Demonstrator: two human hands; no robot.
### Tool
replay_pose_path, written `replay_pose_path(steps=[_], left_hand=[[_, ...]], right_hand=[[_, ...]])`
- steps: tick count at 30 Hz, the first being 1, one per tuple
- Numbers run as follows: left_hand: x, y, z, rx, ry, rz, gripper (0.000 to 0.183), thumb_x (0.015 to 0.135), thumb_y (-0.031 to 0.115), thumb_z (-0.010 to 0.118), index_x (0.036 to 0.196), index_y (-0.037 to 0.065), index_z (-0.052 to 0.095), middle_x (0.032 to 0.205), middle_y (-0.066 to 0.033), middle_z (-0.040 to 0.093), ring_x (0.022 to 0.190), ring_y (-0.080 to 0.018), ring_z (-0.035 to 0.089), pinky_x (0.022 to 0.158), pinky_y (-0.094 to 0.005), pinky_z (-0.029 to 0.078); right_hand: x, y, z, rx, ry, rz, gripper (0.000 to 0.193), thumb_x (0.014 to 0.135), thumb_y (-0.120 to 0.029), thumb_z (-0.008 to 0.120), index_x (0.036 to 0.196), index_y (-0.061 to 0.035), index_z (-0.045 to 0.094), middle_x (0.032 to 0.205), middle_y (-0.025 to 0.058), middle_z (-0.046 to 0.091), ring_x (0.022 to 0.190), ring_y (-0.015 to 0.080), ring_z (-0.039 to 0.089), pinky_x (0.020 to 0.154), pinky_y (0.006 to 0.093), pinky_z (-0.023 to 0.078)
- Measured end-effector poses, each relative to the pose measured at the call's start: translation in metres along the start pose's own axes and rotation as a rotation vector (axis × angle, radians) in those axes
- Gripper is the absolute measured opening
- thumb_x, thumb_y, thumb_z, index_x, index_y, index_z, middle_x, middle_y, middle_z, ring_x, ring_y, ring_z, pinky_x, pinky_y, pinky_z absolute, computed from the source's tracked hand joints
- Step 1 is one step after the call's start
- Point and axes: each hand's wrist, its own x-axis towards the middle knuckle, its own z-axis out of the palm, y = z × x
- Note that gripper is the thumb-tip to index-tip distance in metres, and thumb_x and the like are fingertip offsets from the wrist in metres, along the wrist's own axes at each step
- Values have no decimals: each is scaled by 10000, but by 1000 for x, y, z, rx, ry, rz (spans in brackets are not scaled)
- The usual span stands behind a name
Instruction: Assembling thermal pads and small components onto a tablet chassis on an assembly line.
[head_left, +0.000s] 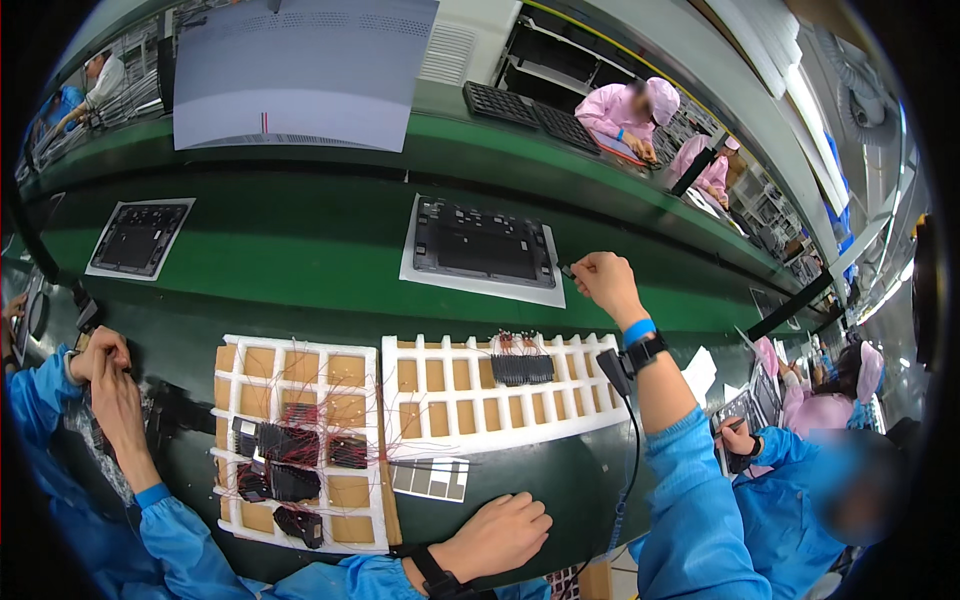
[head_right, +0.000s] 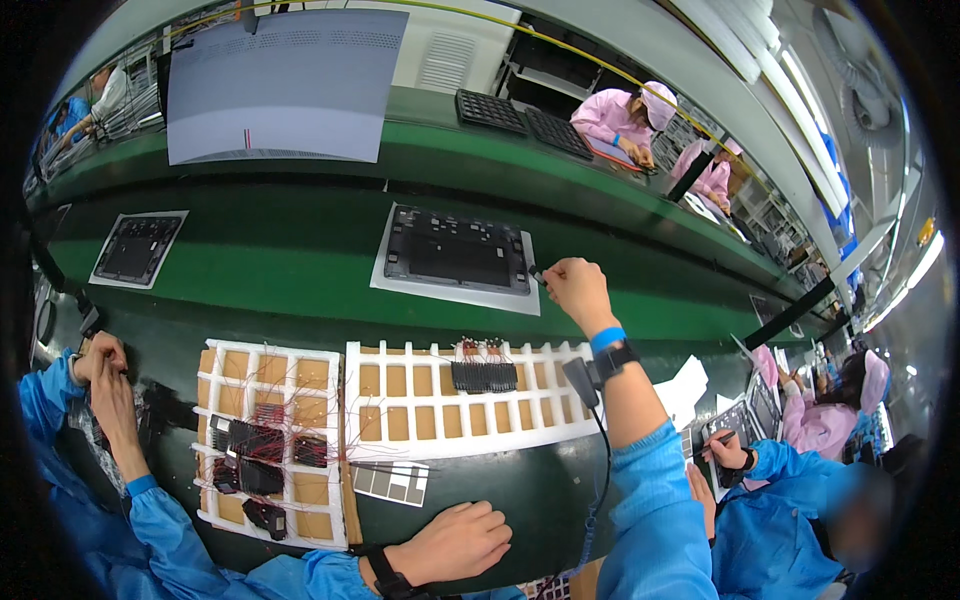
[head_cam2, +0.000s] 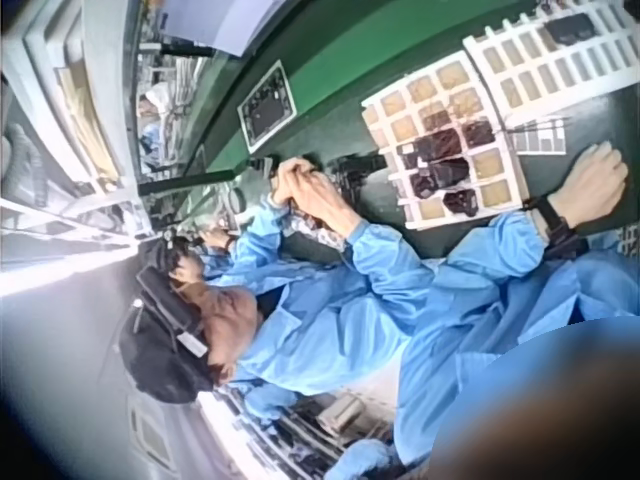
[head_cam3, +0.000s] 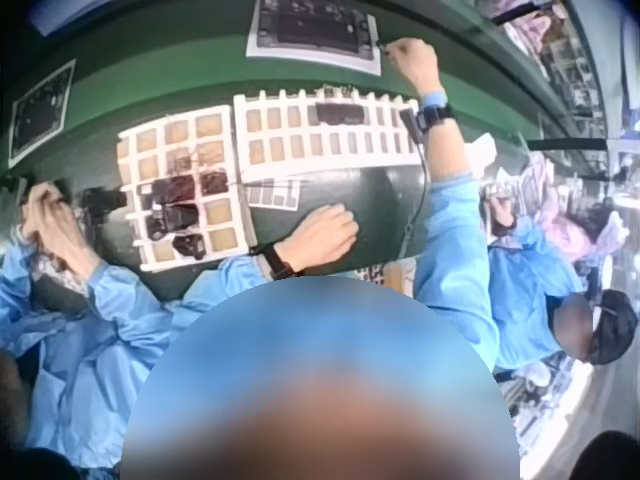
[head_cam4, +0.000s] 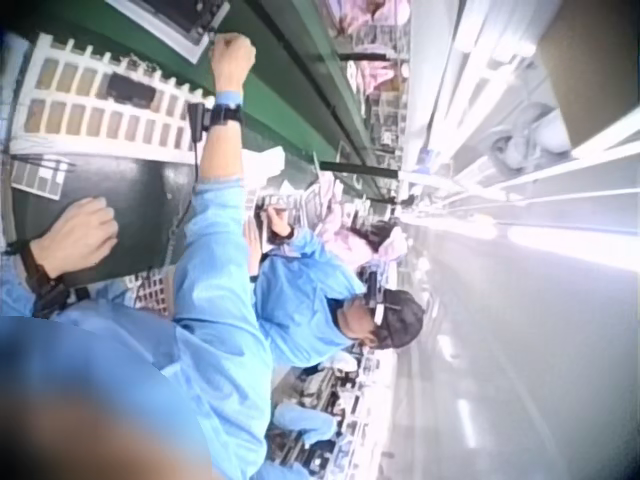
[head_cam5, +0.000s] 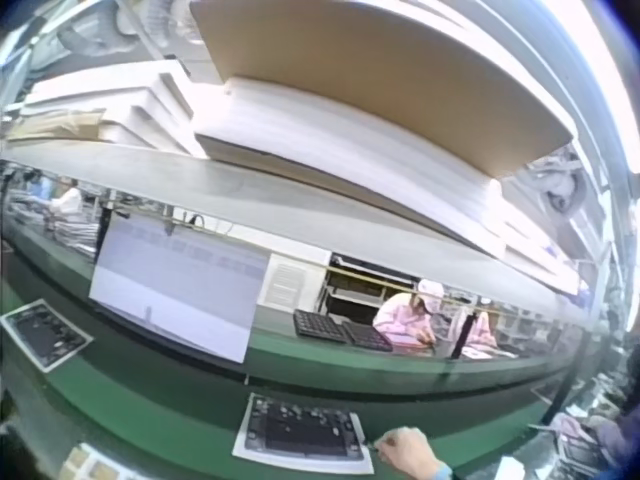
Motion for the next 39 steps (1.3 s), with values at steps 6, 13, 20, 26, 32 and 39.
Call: replay_pose_path(steps=[6,13,20,26,32,39], left_hand=[[-1,0,2,-23,-19,6,142,946,198,675,890,70,647,883,-47,564,899,-234,567,813,-362,496],[-3,1,2,-94,-17,-31,77,908,136,669,898,61,654,911,-46,579,961,-228,560,837,-354,477],[-4,1,2,-51,-26,-27,122,931,183,683,933,66,650,917,-47,574,934,-223,565,815,-347,478],[-3,0,5,-62,-31,-23,120,930,179,684,915,64,653,913,-48,578,928,-225,568,815,-353,481],[-4,0,4,-90,-24,-43,77,873,121,645,908,53,652,907,-54,576,962,-232,560,836,-352,479],[-1,1,0,-76,-66,-49,79,879,122,641,912,52,657,920,-51,585,968,-231,564,842,-354,481]], right_hand=[[39,14,44,-271,46,-61,225,889,-222,709,855,-12,780,849,225,753,820,386,751,815,439,607],[38,5,67,-435,47,-180,228,871,-209,679,857,13,730,875,267,731,872,454,722,832,519,596],[43,-8,63,-514,-20,-224,234,842,-228,677,887,-5,731,906,272,732,876,446,727,806,519,601],[51,0,69,-452,-40,-171,314,822,-296,677,1005,-50,740,968,242,748,908,403,735,825,488,608],[70,-5,73,-169,-372,178,376,864,-289,675,1116,-14,729,937,170,759,752,261,755,687,370,615],[76,12,75,114,-451,229,367,907,-264,713,1126,29,694,807,110,711,656,168,718,624,312,599]])
